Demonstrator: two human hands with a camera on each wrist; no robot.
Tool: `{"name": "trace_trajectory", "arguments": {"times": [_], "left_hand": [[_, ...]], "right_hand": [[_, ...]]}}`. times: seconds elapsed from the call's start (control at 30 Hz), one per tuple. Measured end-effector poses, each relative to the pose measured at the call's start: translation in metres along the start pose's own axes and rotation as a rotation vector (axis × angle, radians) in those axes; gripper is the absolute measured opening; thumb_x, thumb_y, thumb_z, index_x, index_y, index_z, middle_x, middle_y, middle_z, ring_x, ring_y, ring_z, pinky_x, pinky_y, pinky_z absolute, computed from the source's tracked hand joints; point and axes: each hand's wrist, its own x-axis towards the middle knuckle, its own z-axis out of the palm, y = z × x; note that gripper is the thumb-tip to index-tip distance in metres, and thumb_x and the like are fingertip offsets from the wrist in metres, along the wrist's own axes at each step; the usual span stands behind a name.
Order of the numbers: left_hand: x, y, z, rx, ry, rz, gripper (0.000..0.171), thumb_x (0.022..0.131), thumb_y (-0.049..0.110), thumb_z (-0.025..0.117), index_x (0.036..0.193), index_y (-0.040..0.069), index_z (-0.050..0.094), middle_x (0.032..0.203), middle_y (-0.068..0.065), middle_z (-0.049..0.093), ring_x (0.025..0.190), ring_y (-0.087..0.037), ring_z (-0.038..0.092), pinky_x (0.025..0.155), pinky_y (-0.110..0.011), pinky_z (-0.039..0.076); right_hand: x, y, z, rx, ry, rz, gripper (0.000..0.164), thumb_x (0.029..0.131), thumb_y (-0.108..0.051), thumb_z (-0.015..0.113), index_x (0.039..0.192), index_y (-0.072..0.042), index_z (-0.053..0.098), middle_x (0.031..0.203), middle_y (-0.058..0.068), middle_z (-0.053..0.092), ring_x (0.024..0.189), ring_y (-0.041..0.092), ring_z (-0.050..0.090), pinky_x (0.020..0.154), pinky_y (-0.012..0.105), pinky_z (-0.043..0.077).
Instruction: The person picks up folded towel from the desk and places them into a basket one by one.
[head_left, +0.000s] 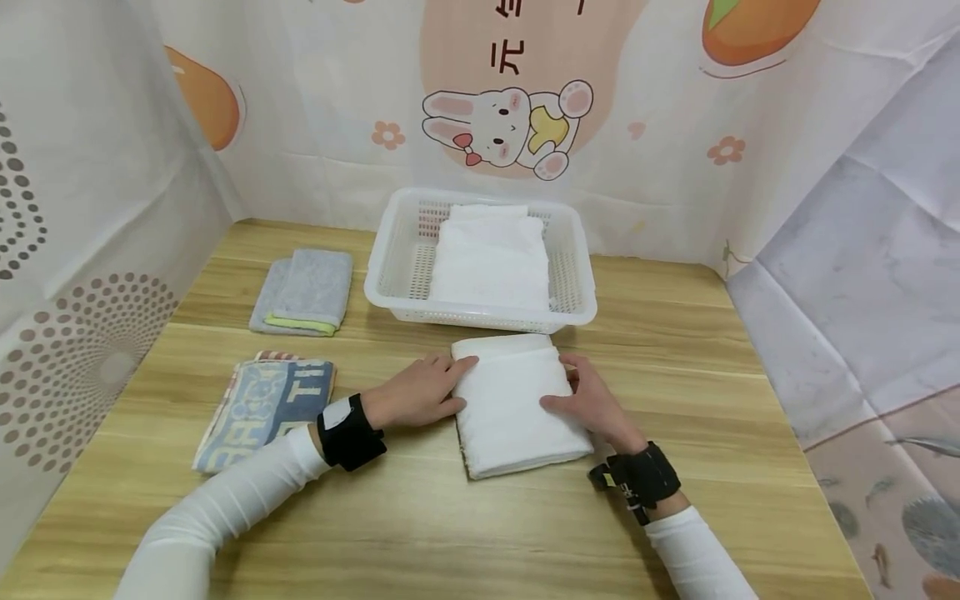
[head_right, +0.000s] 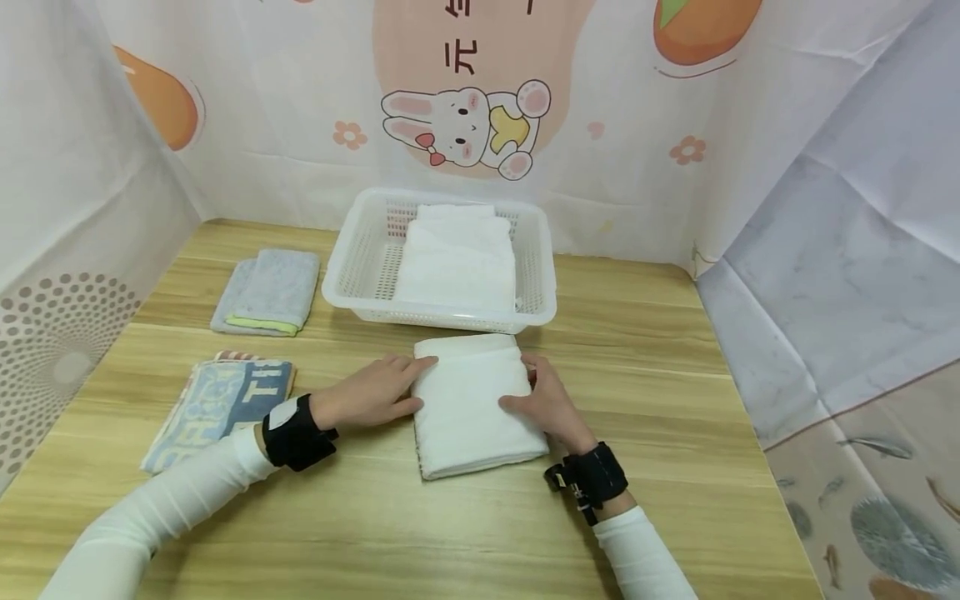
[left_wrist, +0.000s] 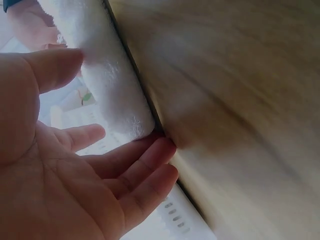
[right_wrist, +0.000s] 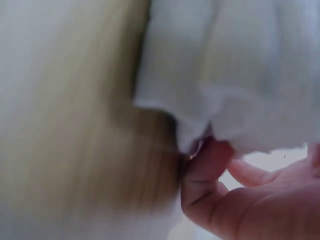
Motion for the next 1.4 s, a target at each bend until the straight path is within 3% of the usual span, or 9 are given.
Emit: {"name": "trace_trajectory", "arguments": {"times": [0.1,0.27,0.37,0.53,0.7,0.83,1.0,1.23,1.4], "left_hand": [[0.000,-0.002,0.003,0.031,0.003,0.007,0.063,0.100,0.025,0.060,0.152,0.001,0.033,0.119,-0.017,0.055,0.105,-0.027,0.051,0.092,-0.041,0.043],[0.002,-0.004,0.003,0.023,0.017,0.037,0.062,0.098,0.022,0.063,0.150,0.000,0.036,0.115,-0.016,0.054,0.099,-0.025,0.048,0.088,-0.038,0.043],[0.004,-0.005,0.002,-0.082,-0.006,0.023,0.059,0.100,0.021,0.060,0.150,0.001,0.036,0.116,-0.018,0.052,0.102,-0.026,0.047,0.090,-0.038,0.042],[0.010,-0.002,0.003,-0.294,-0.029,-0.078,0.060,0.099,0.020,0.059,0.151,0.004,0.034,0.124,-0.021,0.047,0.114,-0.030,0.043,0.096,-0.041,0.040],[0.016,0.005,0.005,-0.338,0.015,-0.116,0.066,0.093,0.013,0.064,0.151,0.006,0.033,0.120,-0.020,0.045,0.105,-0.028,0.044,0.090,-0.039,0.042],[0.020,0.010,0.007,-0.437,0.061,-0.136,0.068,0.088,0.000,0.064,0.149,0.007,0.034,0.117,-0.019,0.040,0.097,-0.027,0.048,0.085,-0.035,0.044],[0.023,0.014,0.010,-0.535,0.097,-0.178,0.070,0.082,-0.009,0.059,0.147,0.009,0.036,0.115,-0.018,0.034,0.093,-0.027,0.046,0.079,-0.031,0.043],[0.022,0.015,0.012,-0.536,0.094,-0.218,0.073,0.084,-0.009,0.062,0.149,0.011,0.034,0.123,-0.022,0.035,0.098,-0.028,0.047,0.081,-0.033,0.044],[0.022,0.018,0.008,-0.384,0.019,-0.230,0.073,0.092,0.001,0.064,0.153,0.011,0.025,0.129,-0.035,0.041,0.069,-0.021,0.052,0.062,-0.029,0.046]], "right_hand": [[0.003,-0.004,0.005,0.040,-0.018,-0.003,0.093,0.083,-0.010,0.077,0.154,-0.001,0.018,0.145,0.035,0.038,0.128,0.043,0.046,0.102,0.052,0.041],[0.007,-0.009,0.006,-0.010,-0.025,0.020,0.097,0.082,-0.009,0.079,0.154,-0.002,0.014,0.153,0.030,0.029,0.138,0.041,0.035,0.111,0.055,0.031],[0.005,-0.010,0.006,-0.027,-0.028,0.016,0.098,0.080,-0.007,0.080,0.154,-0.002,0.015,0.154,0.027,0.028,0.139,0.039,0.033,0.114,0.054,0.028],[0.004,-0.012,0.011,-0.028,-0.019,-0.045,0.103,0.077,-0.001,0.079,0.155,-0.001,0.012,0.158,0.025,0.021,0.143,0.040,0.026,0.116,0.056,0.022],[0.004,-0.011,0.014,0.014,-0.011,-0.039,0.108,0.075,0.003,0.079,0.157,-0.003,0.008,0.159,0.026,0.017,0.143,0.041,0.024,0.117,0.057,0.019],[0.006,-0.010,0.014,0.026,0.004,-0.039,0.108,0.073,0.005,0.079,0.157,-0.003,0.011,0.158,0.026,0.020,0.142,0.041,0.026,0.116,0.056,0.021],[0.007,-0.014,0.015,-0.022,0.004,-0.074,0.106,0.072,0.006,0.080,0.156,0.000,0.015,0.157,0.027,0.024,0.141,0.040,0.028,0.116,0.056,0.022],[0.003,-0.014,0.012,-0.126,0.004,-0.071,0.104,0.075,-0.001,0.084,0.154,-0.001,0.016,0.150,0.031,0.033,0.134,0.041,0.037,0.111,0.056,0.030],[0.003,-0.014,0.010,-0.138,-0.033,-0.053,0.104,0.078,-0.006,0.083,0.155,-0.003,0.013,0.148,0.031,0.038,0.129,0.042,0.046,0.105,0.055,0.040]]}}
